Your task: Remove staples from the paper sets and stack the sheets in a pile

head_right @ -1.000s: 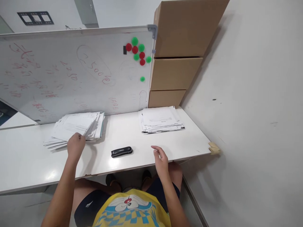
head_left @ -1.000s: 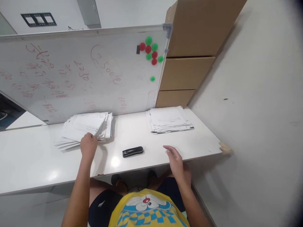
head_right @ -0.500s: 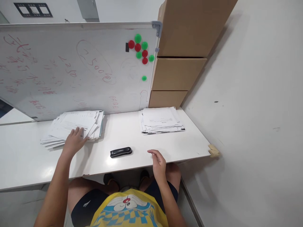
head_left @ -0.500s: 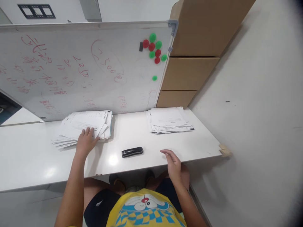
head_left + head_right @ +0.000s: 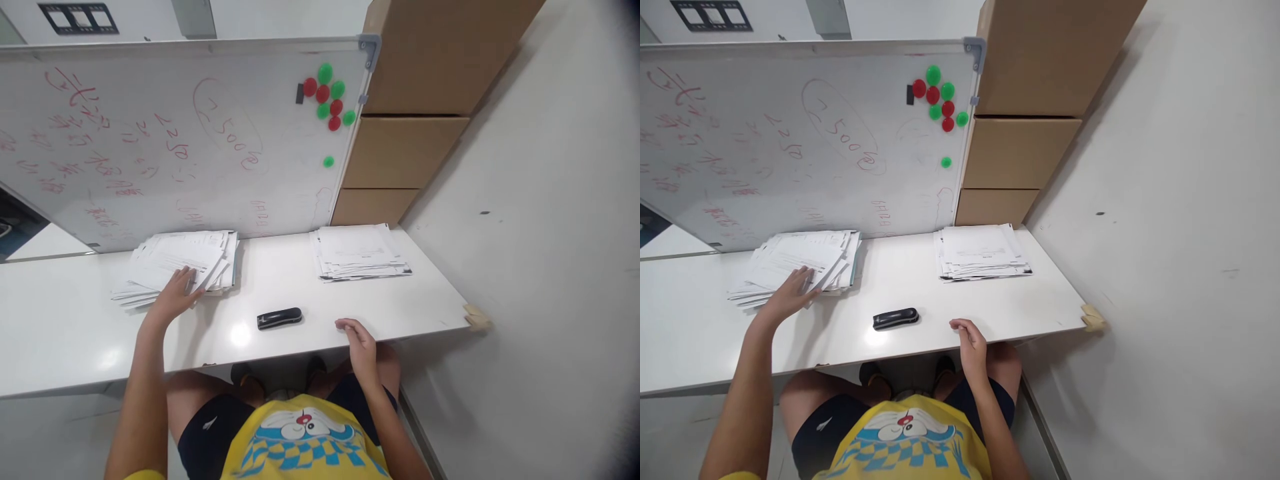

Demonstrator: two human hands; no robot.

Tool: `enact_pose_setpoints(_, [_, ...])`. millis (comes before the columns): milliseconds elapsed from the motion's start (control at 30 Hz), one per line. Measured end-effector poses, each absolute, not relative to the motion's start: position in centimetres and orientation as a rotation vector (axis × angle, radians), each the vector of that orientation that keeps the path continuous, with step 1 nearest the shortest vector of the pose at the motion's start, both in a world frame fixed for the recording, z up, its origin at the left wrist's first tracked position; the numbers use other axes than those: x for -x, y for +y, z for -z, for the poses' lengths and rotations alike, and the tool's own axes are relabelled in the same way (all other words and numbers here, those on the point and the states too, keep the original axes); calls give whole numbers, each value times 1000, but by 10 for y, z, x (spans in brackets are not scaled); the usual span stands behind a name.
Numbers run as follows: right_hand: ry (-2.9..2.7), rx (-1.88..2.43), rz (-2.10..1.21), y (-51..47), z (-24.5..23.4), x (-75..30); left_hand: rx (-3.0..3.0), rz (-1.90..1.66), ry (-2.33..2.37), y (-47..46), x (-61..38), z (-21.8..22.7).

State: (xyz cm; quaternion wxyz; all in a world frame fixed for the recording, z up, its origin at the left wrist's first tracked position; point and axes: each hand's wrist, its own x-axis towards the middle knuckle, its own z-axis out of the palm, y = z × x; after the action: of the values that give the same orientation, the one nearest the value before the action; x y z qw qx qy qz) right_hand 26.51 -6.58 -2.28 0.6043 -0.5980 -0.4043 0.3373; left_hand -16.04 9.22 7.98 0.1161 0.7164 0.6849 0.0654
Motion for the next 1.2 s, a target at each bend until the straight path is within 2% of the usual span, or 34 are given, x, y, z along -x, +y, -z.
enact_pose_setpoints(333, [-982, 1410, -774, -65, 21, -265, -2144, -284, 1879, 87, 168, -76])
enact_pose_setpoints(833, [-998, 1453, -733, -61, 23, -264, -2232, -246, 2108, 81, 138, -67])
enact_pose_setpoints(1033, [-974, 1446, -736, -62, 24, -265, -2186, -437, 2311, 71, 124, -79])
enact_pose_setpoints(1133, [-932, 1434, -767, -66, 13, -257, -2182, -705, 2359, 51, 101, -82])
enact_pose_setpoints(1200, [-923, 1364, -929, -72, -2, -242, -2371, -926, 2160, 28, 72, -81])
